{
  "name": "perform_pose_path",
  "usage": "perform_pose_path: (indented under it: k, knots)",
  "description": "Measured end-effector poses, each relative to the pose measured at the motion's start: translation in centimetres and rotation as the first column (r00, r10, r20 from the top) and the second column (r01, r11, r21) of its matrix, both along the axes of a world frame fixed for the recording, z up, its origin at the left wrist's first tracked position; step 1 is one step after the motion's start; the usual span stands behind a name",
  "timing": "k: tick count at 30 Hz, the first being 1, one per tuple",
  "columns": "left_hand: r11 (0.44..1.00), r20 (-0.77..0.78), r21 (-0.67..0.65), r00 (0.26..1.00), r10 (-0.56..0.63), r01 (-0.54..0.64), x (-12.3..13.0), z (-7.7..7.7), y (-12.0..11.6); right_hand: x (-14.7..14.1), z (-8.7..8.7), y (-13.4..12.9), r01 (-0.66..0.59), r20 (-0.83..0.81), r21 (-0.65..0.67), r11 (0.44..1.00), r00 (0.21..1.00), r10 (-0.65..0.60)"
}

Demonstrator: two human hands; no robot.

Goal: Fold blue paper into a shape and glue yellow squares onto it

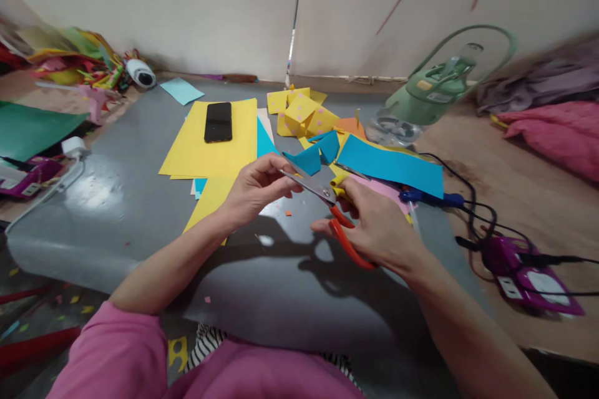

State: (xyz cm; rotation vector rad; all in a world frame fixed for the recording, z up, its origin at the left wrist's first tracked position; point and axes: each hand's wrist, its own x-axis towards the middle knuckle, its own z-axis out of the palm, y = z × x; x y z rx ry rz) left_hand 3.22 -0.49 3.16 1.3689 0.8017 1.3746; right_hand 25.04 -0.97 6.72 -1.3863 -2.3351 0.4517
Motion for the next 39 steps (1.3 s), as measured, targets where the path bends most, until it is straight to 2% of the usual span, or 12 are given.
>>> perform_pose_path:
  k: [5, 11, 19, 29, 36, 39]
  knots:
    - [0.999, 0.000, -0.039, 1.000, 0.032, -0.032, 0.15, 0.10, 0.02, 0.07, -0.10, -0.06, 0.013, -0.007, 0.002, 1.000, 1.000, -0.013]
    - [1.000, 0.069, 0.000, 0.998, -0.011, 0.011, 0.12, -0.01, 0.10, 0.05, -0.02, -0.05, 0.041, -0.004, -0.010, 0.999, 0.999, -0.041]
    - [1.000, 0.042, -0.018, 0.999, 0.001, 0.000, 0.03, -0.19, 0.11, 0.05, 0.07, -0.02, 0.033, -0.025, 0.034, 0.999, 0.999, -0.032]
    - [0.999, 0.106, 0.036, 0.994, -0.027, 0.023, -0.02, -0.57, 0.35, 0.08, 0.01, -0.04, 0.036, -0.017, 0.046, 0.998, 0.999, -0.035]
    - [1.000, 0.085, 0.018, 0.996, 0.002, -0.004, 0.00, -0.14, 0.09, 0.18, -0.06, -0.03, 0.035, -0.061, 0.066, 0.997, 0.998, -0.031]
    - [1.000, 0.083, 0.003, 0.996, -0.006, 0.006, 0.02, 0.08, -0.08, 0.13, -0.14, 0.07, 0.047, -0.110, 0.023, 0.999, 0.993, -0.044]
